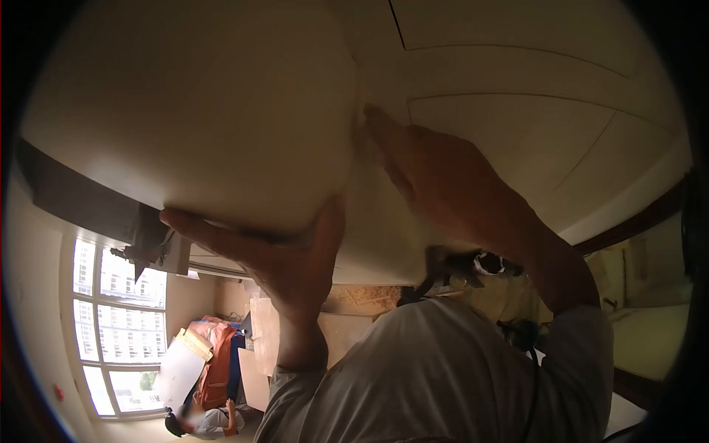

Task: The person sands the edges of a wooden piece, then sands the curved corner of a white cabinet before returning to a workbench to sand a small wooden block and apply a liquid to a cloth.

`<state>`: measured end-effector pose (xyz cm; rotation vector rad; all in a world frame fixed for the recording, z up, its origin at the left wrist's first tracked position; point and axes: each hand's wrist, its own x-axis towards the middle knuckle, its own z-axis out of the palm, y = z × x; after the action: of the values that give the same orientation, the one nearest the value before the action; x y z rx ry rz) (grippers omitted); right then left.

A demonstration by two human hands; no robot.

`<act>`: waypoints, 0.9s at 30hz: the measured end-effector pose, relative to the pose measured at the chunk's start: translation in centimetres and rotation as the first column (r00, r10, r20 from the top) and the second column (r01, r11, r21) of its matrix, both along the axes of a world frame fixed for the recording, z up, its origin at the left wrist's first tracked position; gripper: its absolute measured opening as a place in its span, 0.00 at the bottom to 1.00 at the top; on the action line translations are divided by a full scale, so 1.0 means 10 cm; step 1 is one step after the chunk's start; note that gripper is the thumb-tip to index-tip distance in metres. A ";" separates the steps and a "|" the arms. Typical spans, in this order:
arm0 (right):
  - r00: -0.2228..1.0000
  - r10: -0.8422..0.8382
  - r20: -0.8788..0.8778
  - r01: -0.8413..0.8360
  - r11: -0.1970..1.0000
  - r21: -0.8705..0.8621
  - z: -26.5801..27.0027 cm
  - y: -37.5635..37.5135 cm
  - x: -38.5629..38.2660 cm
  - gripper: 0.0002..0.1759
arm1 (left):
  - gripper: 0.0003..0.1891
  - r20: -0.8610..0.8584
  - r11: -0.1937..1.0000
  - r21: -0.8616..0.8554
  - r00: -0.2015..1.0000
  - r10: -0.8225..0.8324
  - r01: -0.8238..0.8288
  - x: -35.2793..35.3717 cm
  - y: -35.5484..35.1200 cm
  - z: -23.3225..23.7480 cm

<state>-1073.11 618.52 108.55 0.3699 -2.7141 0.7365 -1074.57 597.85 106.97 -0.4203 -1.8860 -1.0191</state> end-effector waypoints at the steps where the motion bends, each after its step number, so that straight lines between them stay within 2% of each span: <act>1: 1.000 0.003 0.005 -0.003 1.000 0.007 -0.01 0.01 -0.01 0.28 | 0.78 -0.013 0.996 -0.058 0.998 0.061 -0.062 0.02 -0.01 -0.01; 4: 0.999 0.011 -0.047 -0.011 1.000 -0.008 0.02 0.00 -0.02 0.29 | 0.78 -0.011 0.993 -0.094 0.997 0.073 -0.074 0.05 -0.05 0.02; 7: 1.000 0.023 -0.004 -0.023 0.999 0.041 0.09 0.01 -0.02 0.27 | 0.78 -0.100 0.994 -0.103 0.994 -0.036 0.026 -0.06 -0.11 -0.03; 8: 0.997 0.013 -0.073 -0.004 0.993 0.121 0.10 0.04 -0.07 0.25 | 0.78 -0.100 0.995 -0.099 0.994 -0.033 0.023 -0.03 -0.09 -0.03; 9: 0.988 0.006 -0.153 0.025 0.979 0.201 0.12 0.08 -0.13 0.24 | 0.77 -0.067 0.997 -0.005 0.995 -0.075 0.075 -0.02 -0.05 -0.02; 10: 0.987 0.005 -0.159 0.027 0.980 0.197 0.11 0.06 -0.14 0.24 | 0.77 -0.031 0.989 0.078 0.992 -0.124 0.126 0.02 -0.06 0.00; 12: 0.996 0.024 -0.086 -0.011 0.990 0.139 0.14 0.12 -0.04 0.22 | 0.76 -0.048 0.997 0.023 0.996 -0.076 0.077 0.19 -0.05 0.00; 14: 0.993 0.029 -0.116 -0.011 0.988 0.151 0.19 0.13 0.17 0.22 | 0.76 -0.036 0.999 -0.040 0.999 -0.026 0.024 0.38 -0.04 0.04; 16: 0.989 0.042 -0.140 -0.022 0.989 0.146 0.14 0.19 0.17 0.23 | 0.75 -0.013 0.975 0.121 0.982 -0.187 0.187 0.36 0.09 0.01; 17: 0.996 0.040 -0.083 -0.027 0.989 0.147 0.24 0.15 0.33 0.24 | 0.75 -0.010 0.974 0.124 0.982 -0.188 0.188 0.44 0.05 0.04; 18: 0.999 0.044 -0.022 -0.040 0.989 0.144 0.30 0.17 0.33 0.25 | 0.76 -0.036 0.991 0.051 0.992 -0.120 0.122 0.40 0.04 0.05; 19: 0.999 0.048 -0.018 -0.045 0.990 0.137 0.35 0.18 0.40 0.25 | 0.76 -0.068 0.998 -0.028 0.996 -0.057 0.056 0.47 -0.01 0.08; 22: 0.994 0.107 -0.028 -0.100 0.975 0.197 0.52 0.12 0.74 0.26 | 0.77 -0.080 0.997 -0.024 0.994 -0.079 0.077 0.83 -0.13 0.14; 24: 0.997 0.075 -0.005 -0.072 0.968 0.241 0.63 0.07 0.87 0.25 | 0.77 -0.070 0.997 -0.078 0.997 -0.034 0.028 1.02 -0.24 0.22; 25: 0.997 0.074 -0.012 -0.069 0.967 0.244 0.64 0.10 0.84 0.25 | 0.77 -0.072 0.993 -0.118 0.997 0.000 -0.008 1.07 -0.24 0.27; 27: 0.971 0.116 -0.207 -0.062 0.966 0.253 0.62 0.11 0.49 0.18 | 0.77 -0.058 0.997 -0.069 0.998 -0.031 0.027 0.88 -0.28 0.35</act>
<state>-1068.20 619.64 114.72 0.5972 -2.5921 0.3553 -1065.76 595.04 110.43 -0.5134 -1.8702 -0.9534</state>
